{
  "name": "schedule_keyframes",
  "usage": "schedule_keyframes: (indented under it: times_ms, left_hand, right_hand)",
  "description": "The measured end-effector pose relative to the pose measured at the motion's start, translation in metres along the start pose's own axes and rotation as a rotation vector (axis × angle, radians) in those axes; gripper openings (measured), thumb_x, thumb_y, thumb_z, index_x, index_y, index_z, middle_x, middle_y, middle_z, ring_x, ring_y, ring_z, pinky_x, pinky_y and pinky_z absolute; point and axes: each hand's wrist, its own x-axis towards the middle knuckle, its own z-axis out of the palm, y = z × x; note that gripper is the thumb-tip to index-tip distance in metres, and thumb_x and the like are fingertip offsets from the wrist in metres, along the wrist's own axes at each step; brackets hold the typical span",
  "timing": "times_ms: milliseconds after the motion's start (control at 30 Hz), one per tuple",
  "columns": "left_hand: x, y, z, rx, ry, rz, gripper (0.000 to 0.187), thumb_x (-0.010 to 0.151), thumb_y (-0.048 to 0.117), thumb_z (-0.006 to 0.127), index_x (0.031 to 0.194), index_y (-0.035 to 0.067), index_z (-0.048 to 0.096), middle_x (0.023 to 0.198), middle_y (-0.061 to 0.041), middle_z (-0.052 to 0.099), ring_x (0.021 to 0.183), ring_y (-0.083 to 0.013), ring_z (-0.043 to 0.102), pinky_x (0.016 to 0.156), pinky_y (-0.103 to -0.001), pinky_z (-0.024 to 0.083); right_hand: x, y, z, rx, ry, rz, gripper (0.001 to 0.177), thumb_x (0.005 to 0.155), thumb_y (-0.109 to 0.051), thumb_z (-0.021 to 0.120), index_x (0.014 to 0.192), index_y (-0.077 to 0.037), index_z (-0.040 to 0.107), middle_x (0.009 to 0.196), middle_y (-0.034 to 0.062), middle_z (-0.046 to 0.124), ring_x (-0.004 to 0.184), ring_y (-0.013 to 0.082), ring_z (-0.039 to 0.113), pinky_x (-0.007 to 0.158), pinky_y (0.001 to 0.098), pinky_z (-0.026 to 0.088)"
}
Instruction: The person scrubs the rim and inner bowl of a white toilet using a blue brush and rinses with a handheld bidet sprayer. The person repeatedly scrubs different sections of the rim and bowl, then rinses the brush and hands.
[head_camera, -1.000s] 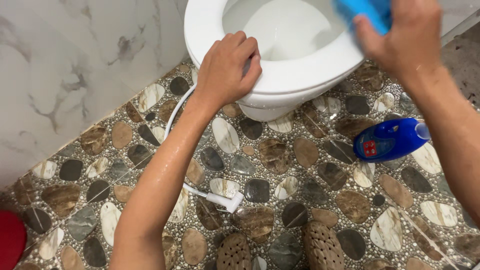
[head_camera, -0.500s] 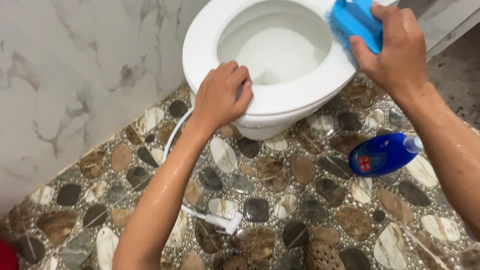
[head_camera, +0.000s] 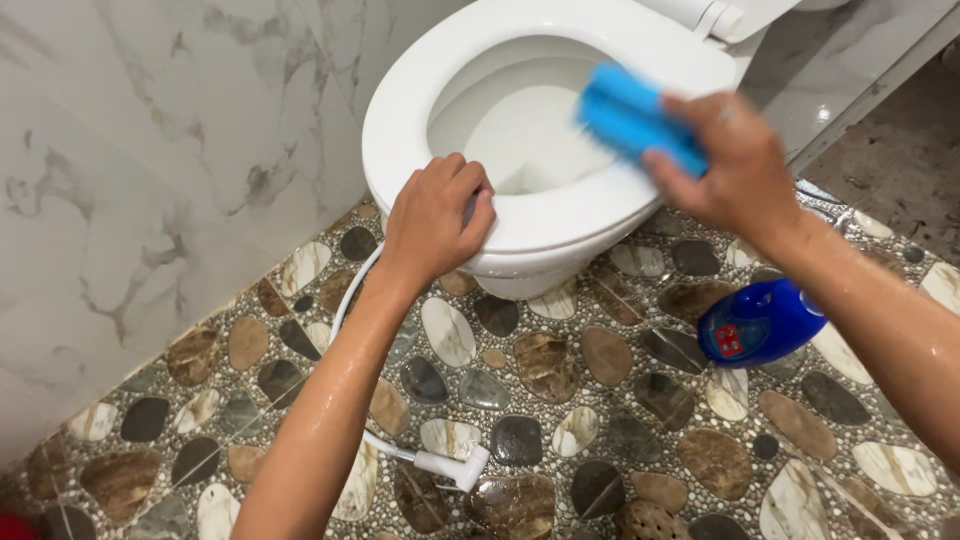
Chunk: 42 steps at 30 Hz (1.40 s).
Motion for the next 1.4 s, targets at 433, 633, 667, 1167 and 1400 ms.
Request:
schedule_keyframes:
  times_ms: [433, 633, 667, 1167, 1400]
  left_hand:
    - [0.0, -0.001, 0.001, -0.001, 0.005, 0.022, 0.011, 0.092, 0.016, 0.062, 0.089, 0.006, 0.062, 0.086, -0.012, 0.058, 0.085, -0.032, 0.059, 0.076, -0.046, 0.046]
    - [0.0, -0.001, 0.0, -0.002, -0.006, 0.0, 0.01, 0.092, 0.016, 0.062, 0.089, 0.006, 0.062, 0.086, -0.012, 0.058, 0.084, -0.032, 0.059, 0.075, -0.046, 0.046]
    - [-0.001, 0.0, 0.001, 0.0, -0.001, 0.002, 0.009, 0.092, 0.016, 0.062, 0.089, 0.007, 0.062, 0.086, -0.012, 0.058, 0.084, -0.0322, 0.059, 0.075, -0.046, 0.046]
    - [-0.001, -0.002, 0.001, 0.006, -0.01, 0.009, 0.01, 0.092, 0.016, 0.061, 0.09, 0.006, 0.062, 0.086, -0.012, 0.057, 0.084, -0.0319, 0.059, 0.076, -0.046, 0.046]
    - [0.001, -0.002, 0.001, 0.011, -0.02, -0.007, 0.012, 0.091, 0.017, 0.061, 0.089, 0.006, 0.062, 0.085, -0.012, 0.057, 0.083, -0.0311, 0.058, 0.074, -0.045, 0.045]
  right_hand:
    - [-0.021, -0.043, 0.014, 0.21, -0.035, -0.186, 0.053, 0.101, -0.029, 0.067, 0.145, -0.009, 0.046, 0.112, 0.0246, 0.062, 0.078, 0.0276, 0.07, 0.058, 0.0298, 0.061]
    - [-0.004, 0.03, 0.011, -0.141, 0.09, 0.04, 0.041, 0.115, -0.029, 0.067, 0.143, -0.008, 0.047, 0.114, 0.0189, 0.06, 0.089, 0.029, 0.069, 0.068, 0.0374, 0.062]
    - [-0.004, 0.032, 0.009, -0.164, 0.104, 0.062, 0.041, 0.114, -0.028, 0.068, 0.142, -0.007, 0.048, 0.114, 0.0193, 0.06, 0.088, 0.0295, 0.069, 0.067, 0.0384, 0.061]
    - [0.0, 0.023, 0.021, 0.132, -0.019, -0.071, 0.048, 0.111, -0.027, 0.067, 0.149, -0.005, 0.047, 0.113, 0.0235, 0.06, 0.096, 0.0338, 0.072, 0.067, 0.0333, 0.065]
    - [-0.004, 0.055, 0.002, -0.255, 0.153, 0.075, 0.043, 0.11, -0.019, 0.076, 0.14, -0.004, 0.048, 0.11, 0.0205, 0.057, 0.085, 0.0314, 0.066, 0.068, 0.0438, 0.06]
